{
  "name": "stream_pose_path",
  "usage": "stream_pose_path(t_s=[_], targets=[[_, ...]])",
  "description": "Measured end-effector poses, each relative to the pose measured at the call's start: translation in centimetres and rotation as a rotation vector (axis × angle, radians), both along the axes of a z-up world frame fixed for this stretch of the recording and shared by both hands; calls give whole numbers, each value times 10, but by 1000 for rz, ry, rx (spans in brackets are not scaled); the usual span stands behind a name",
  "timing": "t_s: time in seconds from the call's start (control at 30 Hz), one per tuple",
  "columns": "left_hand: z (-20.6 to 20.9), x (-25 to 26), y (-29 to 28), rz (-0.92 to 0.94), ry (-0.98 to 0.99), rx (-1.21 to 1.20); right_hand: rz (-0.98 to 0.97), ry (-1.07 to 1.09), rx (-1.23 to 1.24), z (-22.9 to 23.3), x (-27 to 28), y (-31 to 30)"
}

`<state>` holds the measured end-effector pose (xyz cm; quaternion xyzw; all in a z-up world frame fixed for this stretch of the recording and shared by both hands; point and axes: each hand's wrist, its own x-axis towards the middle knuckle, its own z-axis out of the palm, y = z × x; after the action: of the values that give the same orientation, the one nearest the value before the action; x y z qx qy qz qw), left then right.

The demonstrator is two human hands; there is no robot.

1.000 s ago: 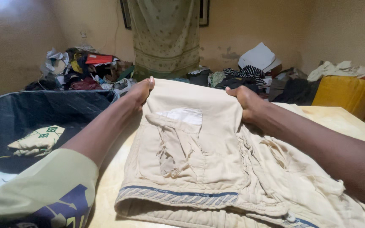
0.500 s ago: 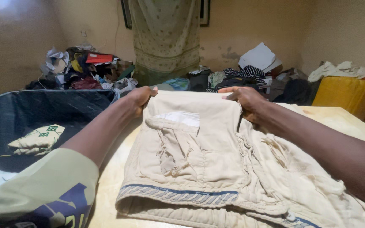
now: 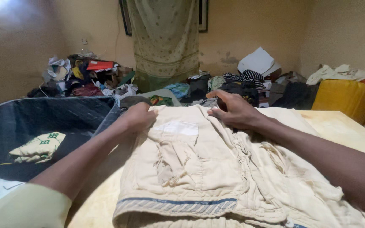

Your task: The person folds a yellow shirt and a pair of beige trousers by hand on a wooden table and places them into a suitcase.

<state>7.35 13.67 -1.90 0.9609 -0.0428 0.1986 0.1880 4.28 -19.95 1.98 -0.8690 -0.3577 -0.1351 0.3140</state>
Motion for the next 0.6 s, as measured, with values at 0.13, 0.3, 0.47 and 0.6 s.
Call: stream_pose_path(t_s=[0.13,0.3,0.47,0.6], targets=[[13,-49,2,181,162,-159,-161,49,145,3,0,-1],[18,-59,9,240,131,59,-190,-20,222,0,3,0],[22,-63,-7,332,183,127,-242,-45,217,-10,22,-8],[27,-75,-13,304,102,294,-212,116,132,-9,24,-12]])
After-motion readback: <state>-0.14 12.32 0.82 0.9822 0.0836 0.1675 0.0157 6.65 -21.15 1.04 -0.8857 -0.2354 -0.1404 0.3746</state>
